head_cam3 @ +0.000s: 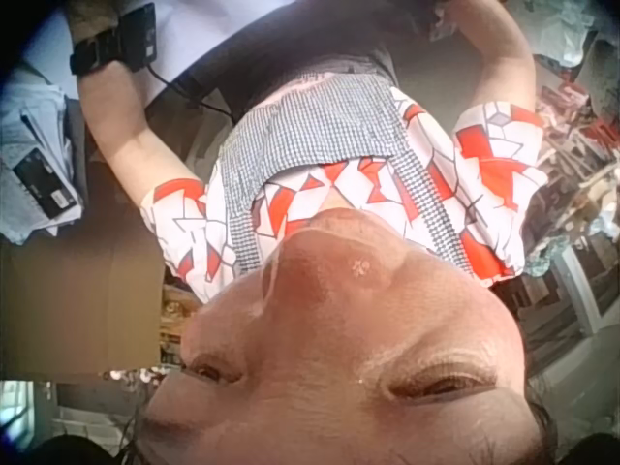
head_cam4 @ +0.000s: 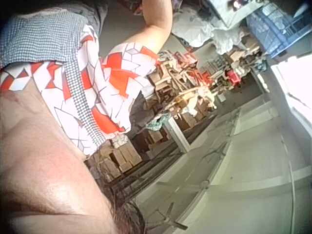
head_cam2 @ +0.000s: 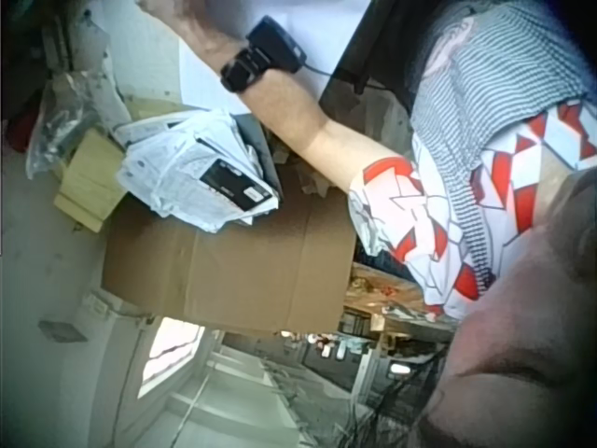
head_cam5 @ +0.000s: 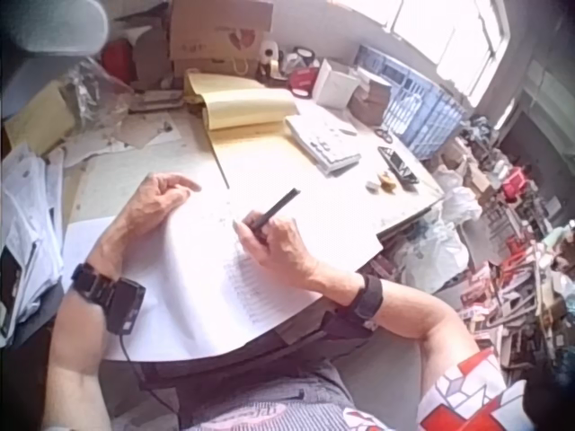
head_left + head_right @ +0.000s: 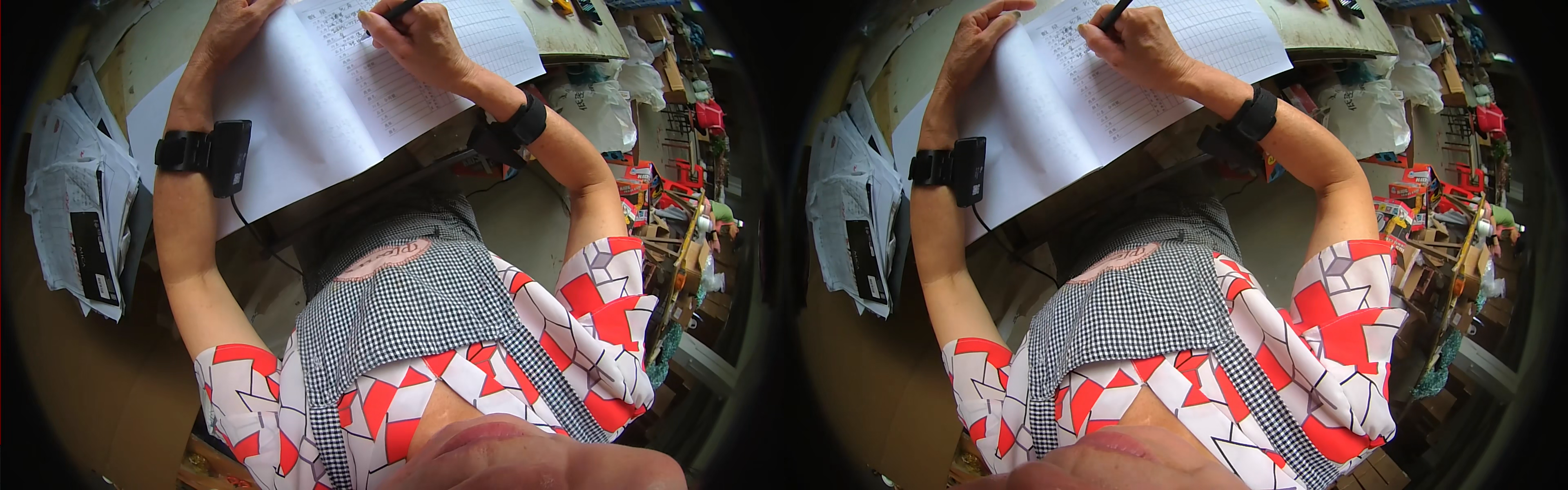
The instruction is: The person is using a calculator to perform computations and then writing the results into a large paper ledger.
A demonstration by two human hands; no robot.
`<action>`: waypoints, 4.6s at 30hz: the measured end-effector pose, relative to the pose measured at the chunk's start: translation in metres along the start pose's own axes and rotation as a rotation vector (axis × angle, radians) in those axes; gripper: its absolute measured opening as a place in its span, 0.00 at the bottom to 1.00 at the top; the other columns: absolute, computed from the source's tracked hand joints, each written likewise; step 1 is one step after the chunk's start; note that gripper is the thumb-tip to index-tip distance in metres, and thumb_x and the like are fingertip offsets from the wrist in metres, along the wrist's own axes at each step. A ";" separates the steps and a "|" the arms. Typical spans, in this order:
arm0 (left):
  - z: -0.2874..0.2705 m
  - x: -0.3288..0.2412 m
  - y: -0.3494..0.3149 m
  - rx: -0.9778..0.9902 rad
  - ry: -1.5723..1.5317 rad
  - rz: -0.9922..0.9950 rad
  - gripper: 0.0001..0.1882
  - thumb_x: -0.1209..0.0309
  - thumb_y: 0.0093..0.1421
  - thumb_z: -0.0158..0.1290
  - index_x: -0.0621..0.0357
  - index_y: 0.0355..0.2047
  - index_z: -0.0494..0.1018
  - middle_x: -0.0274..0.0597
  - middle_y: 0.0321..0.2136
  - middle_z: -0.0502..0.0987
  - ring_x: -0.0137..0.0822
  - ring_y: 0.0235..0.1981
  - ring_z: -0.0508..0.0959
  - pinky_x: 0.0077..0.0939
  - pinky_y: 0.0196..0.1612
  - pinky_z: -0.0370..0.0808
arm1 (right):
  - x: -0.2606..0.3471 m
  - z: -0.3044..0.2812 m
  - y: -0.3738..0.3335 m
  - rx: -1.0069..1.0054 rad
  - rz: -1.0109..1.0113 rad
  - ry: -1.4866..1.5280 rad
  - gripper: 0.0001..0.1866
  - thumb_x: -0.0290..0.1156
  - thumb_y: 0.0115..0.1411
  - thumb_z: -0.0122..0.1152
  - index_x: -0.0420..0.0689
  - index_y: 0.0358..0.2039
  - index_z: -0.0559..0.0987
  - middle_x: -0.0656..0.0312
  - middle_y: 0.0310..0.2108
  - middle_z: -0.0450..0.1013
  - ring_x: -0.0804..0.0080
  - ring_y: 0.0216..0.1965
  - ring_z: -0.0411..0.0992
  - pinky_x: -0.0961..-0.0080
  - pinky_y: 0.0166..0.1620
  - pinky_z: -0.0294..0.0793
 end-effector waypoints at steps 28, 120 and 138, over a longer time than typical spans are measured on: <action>0.001 0.002 0.000 0.020 -0.043 0.007 0.14 0.73 0.57 0.44 0.66 0.39 0.75 0.36 0.30 0.77 0.24 0.29 0.73 0.17 0.35 0.72 | -0.001 0.000 -0.004 -0.042 0.011 -0.032 0.07 0.24 0.56 0.58 0.37 0.22 0.74 0.63 0.10 0.63 0.79 0.11 0.58 0.77 0.16 0.57; -0.013 0.044 0.009 0.027 0.137 0.112 0.16 0.62 0.59 0.47 0.47 0.45 0.77 0.36 0.23 0.79 0.19 0.17 0.76 0.19 0.26 0.78 | -0.003 -0.003 0.001 -0.022 0.062 0.032 0.08 0.25 0.57 0.56 0.36 0.23 0.75 0.64 0.10 0.64 0.80 0.12 0.59 0.78 0.16 0.58; -0.010 0.035 0.008 0.037 0.084 0.091 0.15 0.66 0.58 0.46 0.53 0.43 0.76 0.36 0.25 0.78 0.21 0.21 0.75 0.18 0.28 0.76 | -0.005 -0.005 -0.001 -0.064 0.090 0.042 0.08 0.24 0.56 0.56 0.36 0.22 0.74 0.62 0.10 0.65 0.79 0.12 0.60 0.76 0.16 0.59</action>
Point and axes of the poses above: each hand's wrist, its own y-axis towards the middle knuckle, its own z-axis out of the palm, x = y × z, the point moved 6 cm from there along y, towards the middle knuckle
